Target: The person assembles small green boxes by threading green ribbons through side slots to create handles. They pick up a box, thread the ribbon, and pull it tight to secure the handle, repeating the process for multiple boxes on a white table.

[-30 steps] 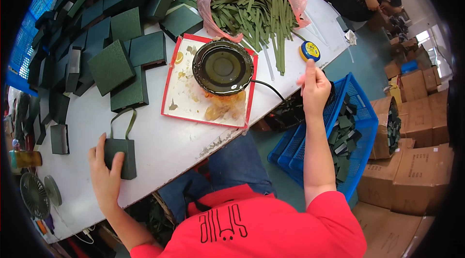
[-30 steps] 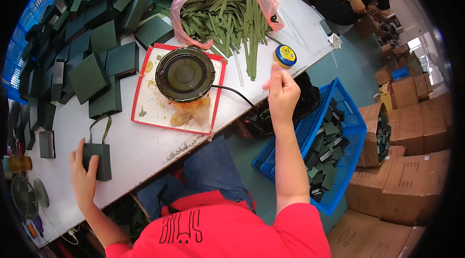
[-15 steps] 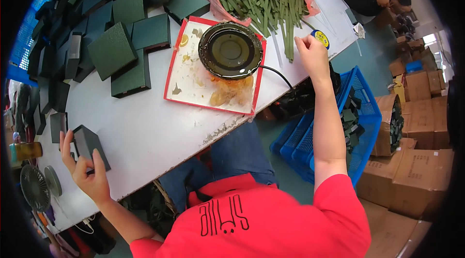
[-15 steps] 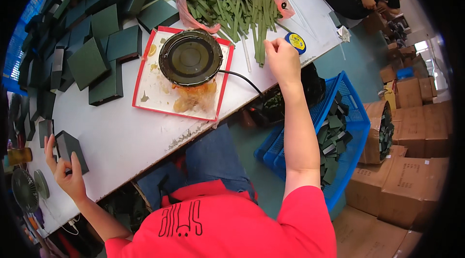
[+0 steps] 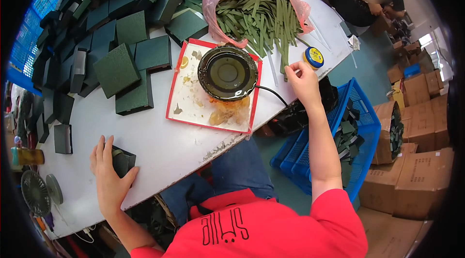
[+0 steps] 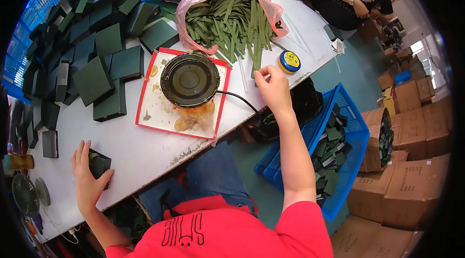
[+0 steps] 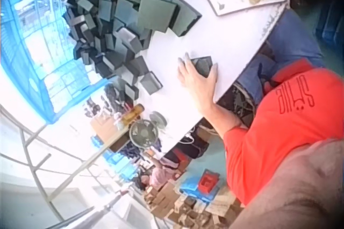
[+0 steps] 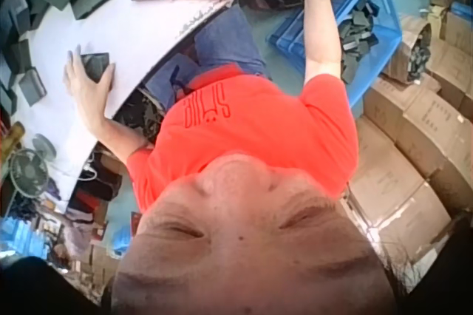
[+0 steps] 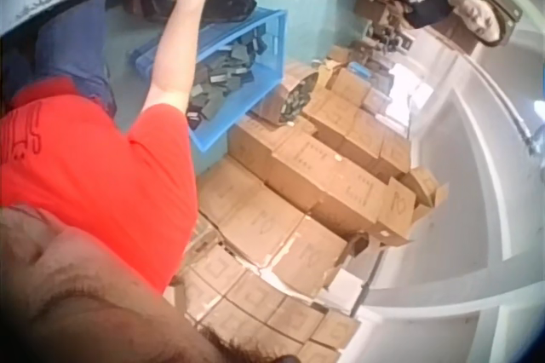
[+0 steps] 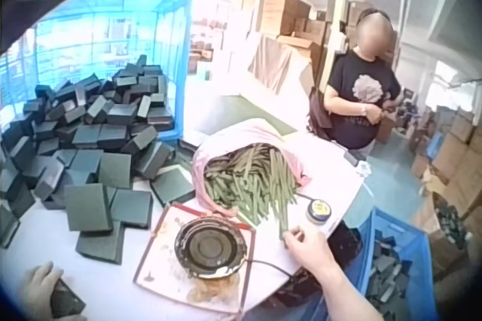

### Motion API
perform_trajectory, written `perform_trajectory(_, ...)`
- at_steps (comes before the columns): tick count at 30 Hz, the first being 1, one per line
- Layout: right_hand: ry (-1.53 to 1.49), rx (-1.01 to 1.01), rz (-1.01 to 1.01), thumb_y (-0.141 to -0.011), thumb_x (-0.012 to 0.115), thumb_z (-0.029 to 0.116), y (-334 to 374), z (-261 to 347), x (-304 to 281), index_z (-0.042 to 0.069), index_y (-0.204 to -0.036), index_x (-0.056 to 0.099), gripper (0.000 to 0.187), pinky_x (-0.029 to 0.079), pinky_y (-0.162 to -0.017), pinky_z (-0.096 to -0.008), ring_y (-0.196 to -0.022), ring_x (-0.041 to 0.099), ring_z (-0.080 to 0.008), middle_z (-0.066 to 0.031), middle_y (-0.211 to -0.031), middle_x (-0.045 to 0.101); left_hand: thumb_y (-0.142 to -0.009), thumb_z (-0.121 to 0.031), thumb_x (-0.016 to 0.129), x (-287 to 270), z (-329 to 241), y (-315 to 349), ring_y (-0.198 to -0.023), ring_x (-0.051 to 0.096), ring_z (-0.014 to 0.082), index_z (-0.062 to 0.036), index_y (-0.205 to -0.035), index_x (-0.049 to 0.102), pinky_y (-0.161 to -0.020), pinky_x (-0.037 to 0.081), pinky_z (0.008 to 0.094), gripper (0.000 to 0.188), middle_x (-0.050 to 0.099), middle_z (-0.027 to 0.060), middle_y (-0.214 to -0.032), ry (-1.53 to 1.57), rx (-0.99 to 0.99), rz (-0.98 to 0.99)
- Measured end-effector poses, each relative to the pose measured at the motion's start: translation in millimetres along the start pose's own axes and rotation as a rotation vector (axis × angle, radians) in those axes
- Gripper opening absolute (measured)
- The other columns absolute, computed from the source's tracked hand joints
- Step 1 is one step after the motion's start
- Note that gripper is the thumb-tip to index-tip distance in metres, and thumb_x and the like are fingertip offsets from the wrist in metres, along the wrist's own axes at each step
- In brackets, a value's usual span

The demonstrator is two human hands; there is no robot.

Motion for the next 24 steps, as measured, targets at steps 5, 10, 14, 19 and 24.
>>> perform_trajectory(5, -0.085, -0.459, -0.202, -0.080, 0.071, 0.003, 25.0, 43.2, -24.9, 0.002, -0.072, 0.057, 0.016, 0.043, -0.056, -0.0245, -0.067, 0.055, -0.0107, -0.0124, -0.118, 0.066, -0.063, -0.013, 0.081, 8.9, 0.1, 2.8, -0.136, 0.038, 0.0400, -0.0093, -0.146, 0.046, -0.114, 0.030, 0.0494, 0.090, 0.027, 0.0189, -0.160, -0.087, 0.016, -0.009)
perform_trajectory(10, -0.464, -0.391, 0.035, -0.090, 0.066, 0.000, 64.3, 68.2, -31.3, 0.001, -0.086, 0.057, 0.010, 0.049, -0.061, -0.0240, -0.069, 0.059, -0.0103, -0.0135, -0.105, 0.070, -0.062, -0.009, 0.083, 8.4, 2.7, 3.5, -0.136, 0.039, 0.0405, -0.0059, -0.144, 0.047, -0.113, 0.035, 0.0469, 0.090, 0.024, 0.0189, -0.162, 0.088, -0.088, -0.124)
perform_trajectory(14, -0.913, -0.074, 0.318, -0.097, 0.064, 0.005, 101.4, 80.4, -17.7, 0.001, -0.097, 0.055, 0.009, 0.054, -0.067, -0.0253, -0.079, 0.067, -0.0142, -0.0150, -0.101, 0.069, -0.058, -0.009, 0.086, 12.2, -2.0, 4.6, -0.139, 0.039, 0.0407, -0.0010, -0.144, 0.045, -0.112, 0.038, 0.0464, 0.095, 0.026, 0.0182, -0.161, 0.082, 0.095, 0.017)
perform_trajectory(19, -1.078, 0.128, 0.360, -0.097, 0.065, 0.008, 122.9, 78.3, 19.6, -0.003, -0.119, 0.053, 0.027, 0.056, -0.066, -0.0274, -0.078, 0.071, -0.0202, -0.0165, -0.095, 0.070, -0.052, -0.008, 0.090, 12.4, -28.7, 3.9, -0.140, 0.041, 0.0378, 0.0008, -0.142, 0.045, -0.110, 0.042, 0.0443, 0.100, 0.028, 0.0162, -0.161, 0.262, 0.139, 0.087)
perform_trajectory(24, -1.071, 0.271, 0.403, -0.097, 0.067, 0.010, 128.1, 66.6, 52.7, -0.003, -0.109, 0.062, 0.018, 0.053, -0.057, -0.0249, -0.070, 0.070, -0.0170, -0.0142, -0.091, 0.072, -0.053, -0.009, 0.089, 9.6, -28.3, 3.2, -0.141, 0.037, 0.0389, 0.0002, -0.138, 0.050, -0.114, 0.036, 0.0471, 0.095, 0.030, 0.0165, -0.160, 0.089, 0.166, 0.071)
Point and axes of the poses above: each hand's wrist, its own y-axis away from the middle knuckle, its own x-axis out of the palm, z = x × y, the point moved 7 cm from there along -y, towards the middle knuckle
